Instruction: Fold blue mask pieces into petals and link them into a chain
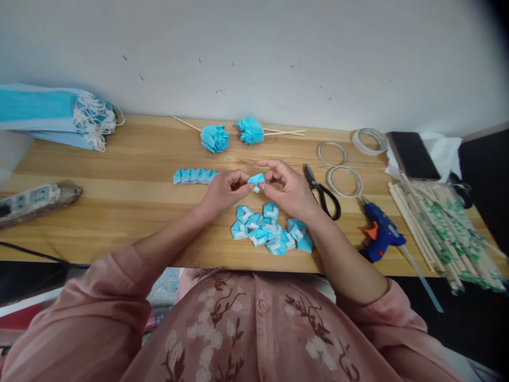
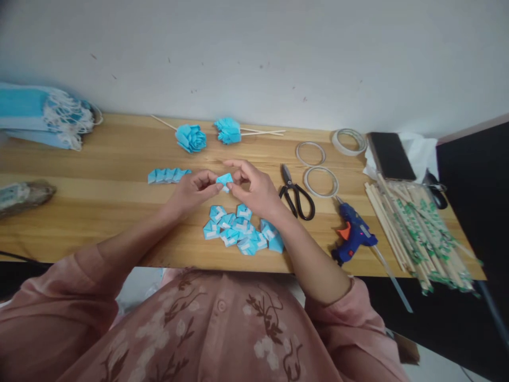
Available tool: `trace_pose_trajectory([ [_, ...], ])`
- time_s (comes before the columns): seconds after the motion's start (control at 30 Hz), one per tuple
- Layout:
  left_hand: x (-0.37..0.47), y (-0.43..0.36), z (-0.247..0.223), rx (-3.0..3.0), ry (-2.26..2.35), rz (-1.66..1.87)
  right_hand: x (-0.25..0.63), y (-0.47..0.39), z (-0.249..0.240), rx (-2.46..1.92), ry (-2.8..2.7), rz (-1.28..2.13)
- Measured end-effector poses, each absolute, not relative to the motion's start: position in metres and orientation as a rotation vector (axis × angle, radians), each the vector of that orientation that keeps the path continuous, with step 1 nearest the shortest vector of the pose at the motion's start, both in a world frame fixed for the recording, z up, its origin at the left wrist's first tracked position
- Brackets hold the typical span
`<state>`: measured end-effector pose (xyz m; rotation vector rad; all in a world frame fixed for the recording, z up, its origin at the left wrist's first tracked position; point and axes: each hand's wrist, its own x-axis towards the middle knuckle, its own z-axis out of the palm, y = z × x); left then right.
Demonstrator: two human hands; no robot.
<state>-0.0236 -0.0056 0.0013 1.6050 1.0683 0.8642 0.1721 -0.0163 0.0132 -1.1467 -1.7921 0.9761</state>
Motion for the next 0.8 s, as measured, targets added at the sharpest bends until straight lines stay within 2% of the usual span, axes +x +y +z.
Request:
trace_pose_trajectory([
  [0.57,-0.0211,-0.0124,0.0046,1.721,1.065,0.782,0.1698,-0.0191,0.0061,-1.196,-1.665,1.029],
  [0.8,-0.0231,-0.007,0.0023,1.67,1.108,0.91,0.1723,-0.0168,0.0044,-1.14,-1.595,1.069],
])
